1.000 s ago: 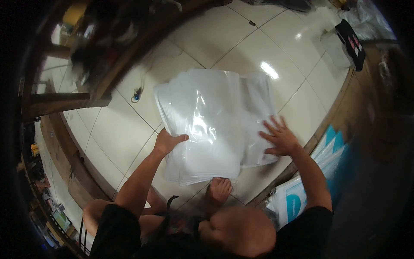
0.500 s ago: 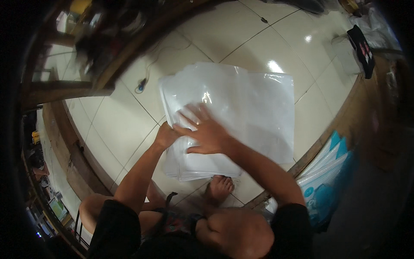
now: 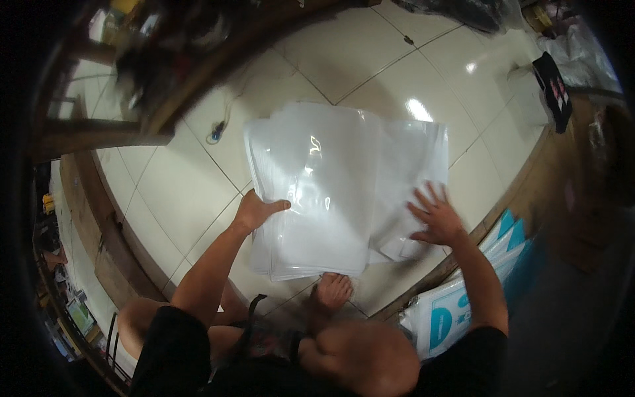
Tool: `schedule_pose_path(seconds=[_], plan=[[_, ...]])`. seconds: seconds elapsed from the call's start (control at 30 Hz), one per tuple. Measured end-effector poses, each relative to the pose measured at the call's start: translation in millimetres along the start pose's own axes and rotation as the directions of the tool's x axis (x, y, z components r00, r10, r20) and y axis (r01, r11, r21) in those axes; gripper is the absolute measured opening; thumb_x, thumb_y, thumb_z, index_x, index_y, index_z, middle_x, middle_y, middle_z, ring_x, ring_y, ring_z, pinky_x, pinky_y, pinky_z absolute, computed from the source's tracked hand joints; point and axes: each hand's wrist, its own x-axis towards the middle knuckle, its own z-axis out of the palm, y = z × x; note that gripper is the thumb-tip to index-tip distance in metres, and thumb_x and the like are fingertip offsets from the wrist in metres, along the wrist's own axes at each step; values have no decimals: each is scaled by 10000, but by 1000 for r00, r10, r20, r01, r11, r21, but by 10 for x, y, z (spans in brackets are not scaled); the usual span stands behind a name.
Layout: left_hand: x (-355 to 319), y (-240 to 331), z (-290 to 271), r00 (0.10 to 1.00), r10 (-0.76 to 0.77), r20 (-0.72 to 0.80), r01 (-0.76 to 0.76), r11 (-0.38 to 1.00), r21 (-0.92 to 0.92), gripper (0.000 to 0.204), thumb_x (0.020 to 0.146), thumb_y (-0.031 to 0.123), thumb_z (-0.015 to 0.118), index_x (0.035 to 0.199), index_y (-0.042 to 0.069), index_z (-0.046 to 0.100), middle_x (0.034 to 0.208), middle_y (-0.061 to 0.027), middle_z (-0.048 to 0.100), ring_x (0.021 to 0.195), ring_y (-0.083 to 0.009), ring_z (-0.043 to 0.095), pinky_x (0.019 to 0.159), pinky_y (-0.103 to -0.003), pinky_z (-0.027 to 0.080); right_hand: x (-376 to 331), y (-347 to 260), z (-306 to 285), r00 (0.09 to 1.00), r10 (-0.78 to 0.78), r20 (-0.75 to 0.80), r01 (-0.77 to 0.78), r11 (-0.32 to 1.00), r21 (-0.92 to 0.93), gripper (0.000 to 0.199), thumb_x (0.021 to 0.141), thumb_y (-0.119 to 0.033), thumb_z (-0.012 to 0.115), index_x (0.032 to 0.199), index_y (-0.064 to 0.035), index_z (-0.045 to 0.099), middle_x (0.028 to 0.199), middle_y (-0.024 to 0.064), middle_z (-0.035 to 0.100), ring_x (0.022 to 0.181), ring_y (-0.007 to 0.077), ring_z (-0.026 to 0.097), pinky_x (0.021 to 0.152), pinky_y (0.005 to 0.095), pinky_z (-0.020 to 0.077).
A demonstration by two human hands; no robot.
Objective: The person sits on the floor and repeatedly folds white plastic sheets by hand. They smooth each sheet, fold it in half, and stack the folded items into a pile. The person handles the sheets one at a time and places the finished stack on a nearby table.
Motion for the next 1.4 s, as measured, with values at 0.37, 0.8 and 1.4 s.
schedule_pose_path(seconds=[0.37, 0.8, 1.4], plan=[[-52, -41, -29, 998, 29, 50, -24, 994, -103, 551, 674, 350, 803, 1033, -35, 640, 963, -171, 682, 885, -262, 656, 806, -329, 512, 451, -572, -478, 918, 164, -362, -56, 955, 291, 701, 750, -310, 738, 1357, -110, 450, 1462, 180, 322, 1388, 392, 198, 1130, 539, 118], [-80, -18, 0, 1000, 25, -8, -26, 997, -71, 432, 698, 325, 786, 959, -2, 678, 898, -137, 696, 825, -233, 669, 761, -326, 522, 1543, -1301, -426, 893, -356, -274, 402, 906, 132, 818, 727, -613, 629, 1381, -166, 423, 1485, 88, 315, 1385, 349, 232, 1138, 538, 136], [-44, 15, -33, 998, -38, 56, 43, 995, -93, 523, 698, 282, 807, 1075, -25, 614, 953, -155, 676, 835, -232, 667, 768, -340, 536, -1215, 409, -46, 634, 740, -226, -753, 657, 39, 449, 876, -229, 595, 1280, -52, 513, 1348, 187, 458, 1260, 394, 401, 1080, 503, 272]])
